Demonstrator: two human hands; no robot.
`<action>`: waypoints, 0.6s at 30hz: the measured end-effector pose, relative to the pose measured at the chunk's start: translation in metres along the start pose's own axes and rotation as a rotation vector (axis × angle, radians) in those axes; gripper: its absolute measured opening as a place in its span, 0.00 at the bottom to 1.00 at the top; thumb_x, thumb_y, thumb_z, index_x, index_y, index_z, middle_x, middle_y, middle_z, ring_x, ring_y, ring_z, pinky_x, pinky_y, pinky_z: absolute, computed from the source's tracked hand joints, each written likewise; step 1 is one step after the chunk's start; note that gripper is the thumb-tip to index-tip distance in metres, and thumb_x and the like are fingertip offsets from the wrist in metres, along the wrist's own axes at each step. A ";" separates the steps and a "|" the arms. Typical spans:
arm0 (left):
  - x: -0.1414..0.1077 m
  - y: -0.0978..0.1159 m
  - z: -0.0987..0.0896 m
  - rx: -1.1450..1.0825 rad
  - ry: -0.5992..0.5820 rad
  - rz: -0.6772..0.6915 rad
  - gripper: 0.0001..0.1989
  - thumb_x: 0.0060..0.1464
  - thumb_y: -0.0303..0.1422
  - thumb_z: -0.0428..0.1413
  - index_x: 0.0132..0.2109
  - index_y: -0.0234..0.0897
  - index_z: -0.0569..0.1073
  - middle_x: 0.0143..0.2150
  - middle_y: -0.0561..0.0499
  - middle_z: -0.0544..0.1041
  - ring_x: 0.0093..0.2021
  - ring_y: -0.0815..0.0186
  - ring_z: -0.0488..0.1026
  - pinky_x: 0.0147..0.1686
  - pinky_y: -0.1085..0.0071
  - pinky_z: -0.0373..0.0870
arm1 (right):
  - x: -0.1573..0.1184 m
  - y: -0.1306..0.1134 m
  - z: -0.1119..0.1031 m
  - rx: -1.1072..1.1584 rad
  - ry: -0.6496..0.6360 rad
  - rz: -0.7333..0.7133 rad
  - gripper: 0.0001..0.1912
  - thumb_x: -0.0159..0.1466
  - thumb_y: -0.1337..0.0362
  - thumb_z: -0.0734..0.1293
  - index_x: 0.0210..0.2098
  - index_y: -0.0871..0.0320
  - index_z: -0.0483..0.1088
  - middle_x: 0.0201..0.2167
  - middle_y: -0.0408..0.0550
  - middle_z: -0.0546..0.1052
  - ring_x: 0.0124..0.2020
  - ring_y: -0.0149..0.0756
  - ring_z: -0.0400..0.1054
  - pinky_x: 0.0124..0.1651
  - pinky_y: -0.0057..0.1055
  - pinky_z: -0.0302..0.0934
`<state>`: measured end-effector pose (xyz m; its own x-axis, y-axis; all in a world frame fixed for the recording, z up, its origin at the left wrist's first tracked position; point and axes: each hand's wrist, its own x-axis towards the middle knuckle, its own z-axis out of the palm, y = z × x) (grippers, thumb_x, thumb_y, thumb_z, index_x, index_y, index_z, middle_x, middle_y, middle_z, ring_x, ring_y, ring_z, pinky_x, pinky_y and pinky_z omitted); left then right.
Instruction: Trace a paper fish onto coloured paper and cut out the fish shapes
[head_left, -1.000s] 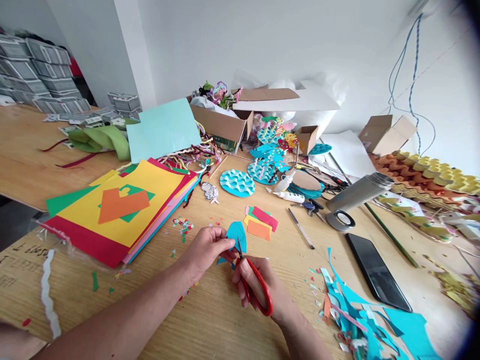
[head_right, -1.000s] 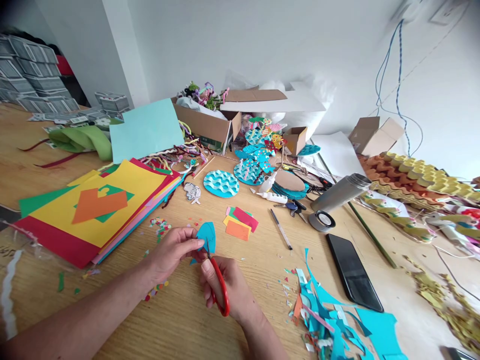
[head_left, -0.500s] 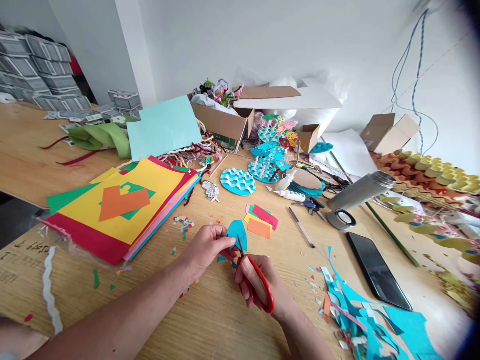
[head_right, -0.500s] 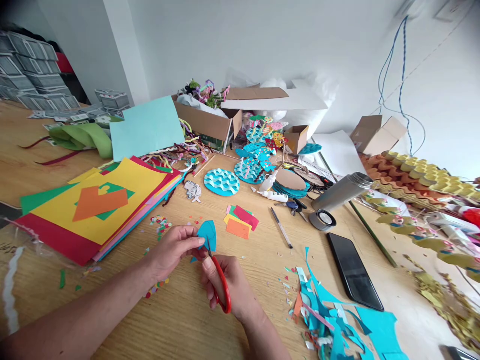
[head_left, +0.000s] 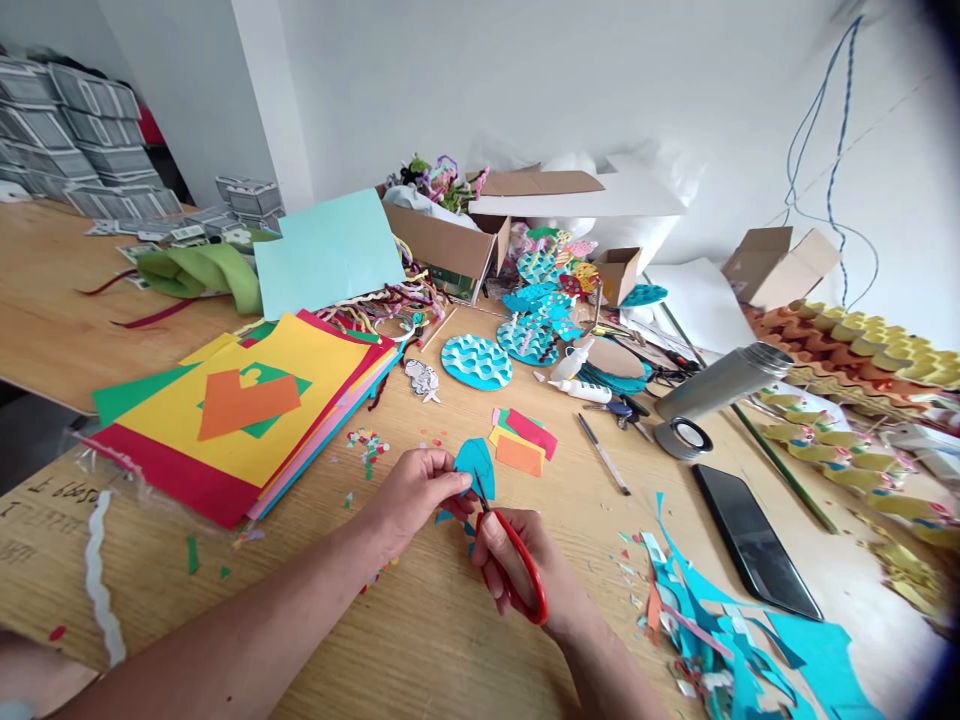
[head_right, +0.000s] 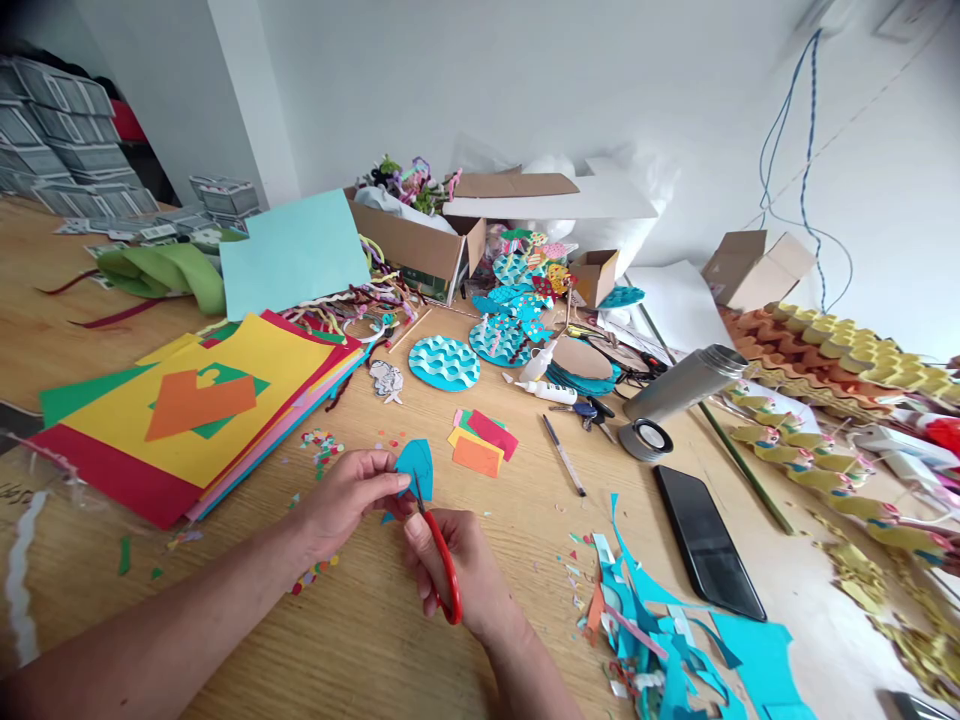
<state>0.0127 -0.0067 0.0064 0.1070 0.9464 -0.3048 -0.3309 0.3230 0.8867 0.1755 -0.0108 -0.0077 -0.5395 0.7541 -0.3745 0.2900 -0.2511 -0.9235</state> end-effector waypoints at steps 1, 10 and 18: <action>0.000 0.000 0.000 -0.004 0.000 -0.003 0.12 0.41 0.38 0.62 0.27 0.32 0.74 0.23 0.49 0.76 0.25 0.68 0.72 0.31 0.71 0.69 | 0.000 0.000 0.000 0.002 -0.001 0.001 0.33 0.54 0.31 0.59 0.21 0.58 0.63 0.09 0.38 0.63 0.08 0.23 0.54 0.12 0.22 0.43; 0.001 -0.002 -0.001 -0.032 -0.011 -0.026 0.12 0.40 0.38 0.62 0.27 0.31 0.74 0.23 0.49 0.76 0.25 0.68 0.72 0.30 0.71 0.68 | 0.000 -0.003 0.001 0.011 -0.002 -0.001 0.34 0.53 0.31 0.59 0.20 0.58 0.62 0.09 0.38 0.63 0.08 0.23 0.53 0.12 0.22 0.43; 0.000 -0.001 0.001 0.006 -0.008 -0.043 0.12 0.39 0.37 0.62 0.27 0.31 0.74 0.23 0.49 0.76 0.24 0.68 0.72 0.29 0.72 0.67 | -0.003 -0.008 0.000 -0.003 0.001 0.011 0.34 0.53 0.31 0.60 0.20 0.59 0.63 0.09 0.38 0.63 0.08 0.22 0.55 0.12 0.20 0.44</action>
<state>0.0135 -0.0070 0.0062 0.1282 0.9315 -0.3404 -0.3201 0.3638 0.8748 0.1745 -0.0110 0.0012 -0.5351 0.7523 -0.3844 0.2979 -0.2578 -0.9191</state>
